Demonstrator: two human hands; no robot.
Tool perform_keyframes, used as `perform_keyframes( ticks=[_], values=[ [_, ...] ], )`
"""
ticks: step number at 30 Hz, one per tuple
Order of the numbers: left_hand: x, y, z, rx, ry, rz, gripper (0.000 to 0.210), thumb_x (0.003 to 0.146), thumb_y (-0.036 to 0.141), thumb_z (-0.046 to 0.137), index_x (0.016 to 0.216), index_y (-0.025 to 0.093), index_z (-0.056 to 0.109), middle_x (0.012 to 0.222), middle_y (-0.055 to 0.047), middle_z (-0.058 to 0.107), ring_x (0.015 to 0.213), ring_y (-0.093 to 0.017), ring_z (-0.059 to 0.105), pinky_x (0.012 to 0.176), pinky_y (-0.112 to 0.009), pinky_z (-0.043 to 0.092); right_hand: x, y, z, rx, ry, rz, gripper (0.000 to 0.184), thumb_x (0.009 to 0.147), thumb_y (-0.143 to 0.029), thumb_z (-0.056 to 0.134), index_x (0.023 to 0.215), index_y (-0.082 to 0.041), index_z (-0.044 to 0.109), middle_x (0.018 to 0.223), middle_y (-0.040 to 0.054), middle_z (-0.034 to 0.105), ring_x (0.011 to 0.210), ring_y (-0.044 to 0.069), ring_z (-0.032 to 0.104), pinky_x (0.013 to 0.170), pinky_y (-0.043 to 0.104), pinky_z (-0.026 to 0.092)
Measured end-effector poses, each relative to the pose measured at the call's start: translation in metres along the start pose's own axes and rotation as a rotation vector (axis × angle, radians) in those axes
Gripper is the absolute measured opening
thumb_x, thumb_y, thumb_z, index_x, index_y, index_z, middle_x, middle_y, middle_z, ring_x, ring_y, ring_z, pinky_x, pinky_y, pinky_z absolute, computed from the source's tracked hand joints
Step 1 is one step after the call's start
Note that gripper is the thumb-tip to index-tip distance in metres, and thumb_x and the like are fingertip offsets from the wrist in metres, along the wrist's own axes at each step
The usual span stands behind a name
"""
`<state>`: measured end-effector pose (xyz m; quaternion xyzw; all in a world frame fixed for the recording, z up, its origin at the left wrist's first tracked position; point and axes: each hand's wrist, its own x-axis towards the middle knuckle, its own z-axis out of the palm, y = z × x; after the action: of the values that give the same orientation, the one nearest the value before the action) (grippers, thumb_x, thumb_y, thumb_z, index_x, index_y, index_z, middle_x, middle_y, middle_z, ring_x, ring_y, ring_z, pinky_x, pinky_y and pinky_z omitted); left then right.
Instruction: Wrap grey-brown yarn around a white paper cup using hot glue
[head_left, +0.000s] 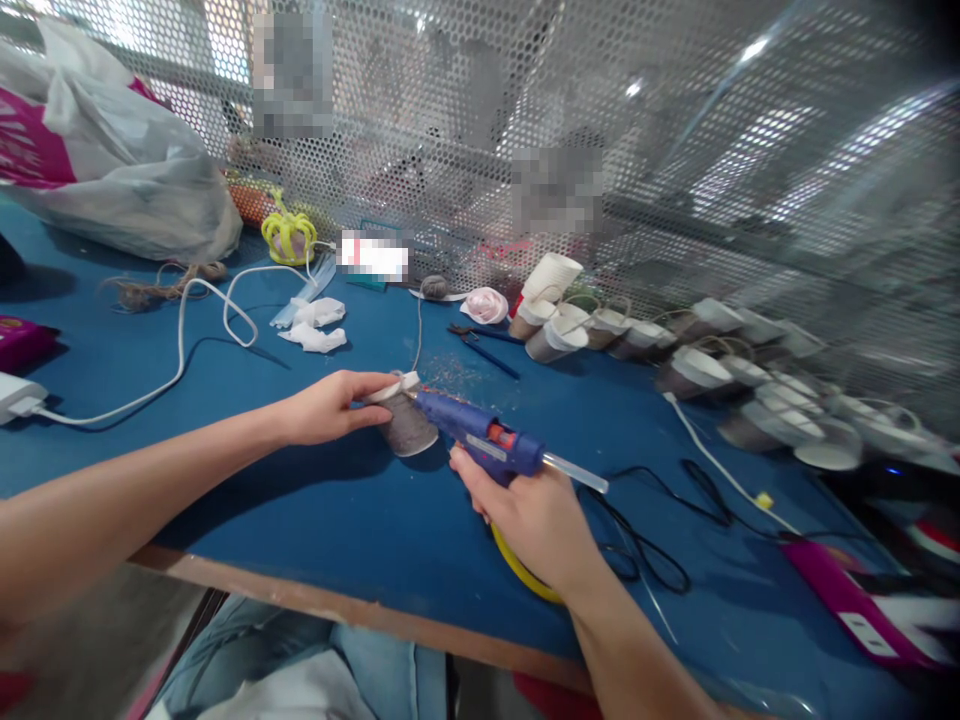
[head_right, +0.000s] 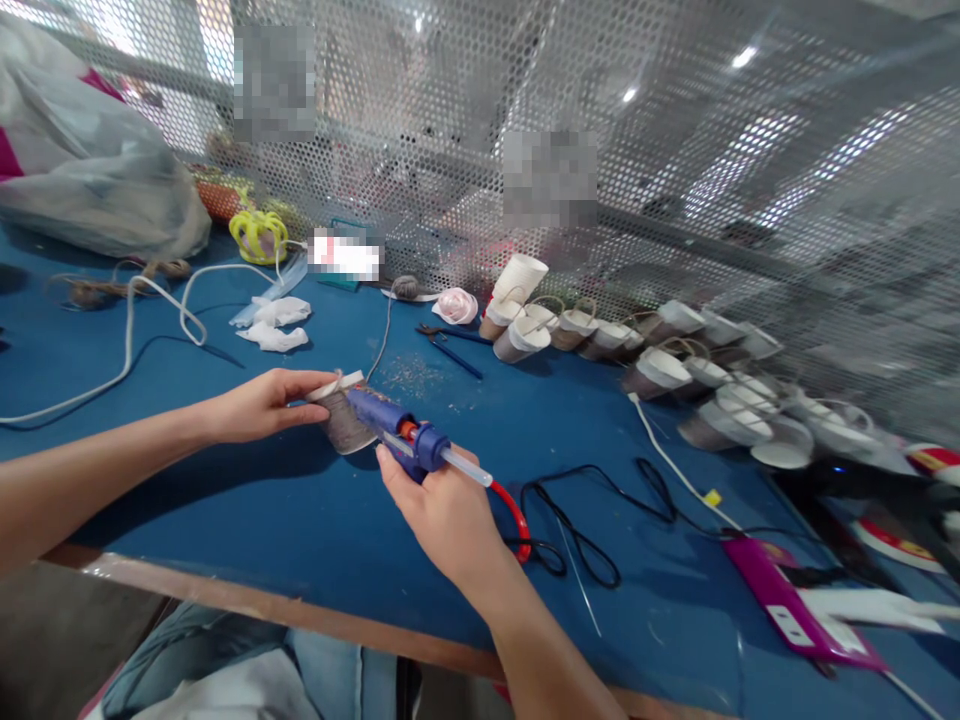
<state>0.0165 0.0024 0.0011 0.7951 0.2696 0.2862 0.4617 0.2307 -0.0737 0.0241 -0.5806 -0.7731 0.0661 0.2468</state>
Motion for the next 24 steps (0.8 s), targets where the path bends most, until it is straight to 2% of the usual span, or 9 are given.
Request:
perform_keyframes(
  ticks=[5,9,15,19,24],
  values=[
    [-0.0003,-0.0012,0.0003,0.001,0.006,0.007,0.039,0.080,0.025,0.047,0.118,0.014,0.047,0.120,-0.008,0.056,0.108,-0.020,0.051,0.092,-0.031,0.039,-0.0009,-0.0025,-0.0024,0.084,-0.025,0.099,0.033,0.079,-0.039,0.046,0.055,-0.020,0.060,0.041,-0.0003,0.055,0.043,0.015,0.054,0.053,0.029,0.044],
    [-0.0013,-0.0003,-0.0006,0.034,0.006,0.007,0.040,0.081,0.025,0.047,0.119,0.014,0.046,0.121,-0.009,0.055,0.110,-0.020,0.050,0.094,-0.032,0.038,-0.0014,-0.0023,-0.0022,0.086,-0.032,0.054,0.029,0.078,-0.038,0.047,0.062,-0.021,0.063,0.042,-0.0008,0.056,0.042,0.015,0.054,0.051,0.028,0.044],
    [-0.0009,0.0019,0.0001,0.028,0.010,-0.006,0.042,0.080,0.024,0.047,0.120,0.011,0.045,0.121,-0.010,0.055,0.111,-0.020,0.050,0.094,-0.033,0.038,-0.0006,-0.0025,-0.0016,0.046,-0.053,0.022,0.030,0.079,-0.037,0.045,0.062,-0.019,0.062,0.042,0.0000,0.056,0.044,0.015,0.054,0.052,0.028,0.044],
    [-0.0011,0.0028,0.0006,0.029,0.006,0.000,0.044,0.080,0.023,0.047,0.122,0.010,0.043,0.122,-0.011,0.054,0.111,-0.021,0.050,0.094,-0.033,0.038,-0.0019,-0.0059,-0.0018,0.077,-0.045,0.051,0.029,0.079,-0.038,0.047,0.061,-0.020,0.061,0.042,-0.0004,0.056,0.042,0.014,0.053,0.048,0.027,0.043],
    [-0.0019,0.0021,-0.0006,0.027,0.008,-0.007,0.043,0.080,0.024,0.047,0.121,0.012,0.045,0.121,-0.010,0.055,0.109,-0.020,0.051,0.093,-0.033,0.039,-0.0014,-0.0019,-0.0027,0.066,-0.042,0.051,0.029,0.079,-0.036,0.046,0.061,-0.020,0.063,0.042,-0.0006,0.056,0.043,0.015,0.054,0.051,0.028,0.044]
  ],
)
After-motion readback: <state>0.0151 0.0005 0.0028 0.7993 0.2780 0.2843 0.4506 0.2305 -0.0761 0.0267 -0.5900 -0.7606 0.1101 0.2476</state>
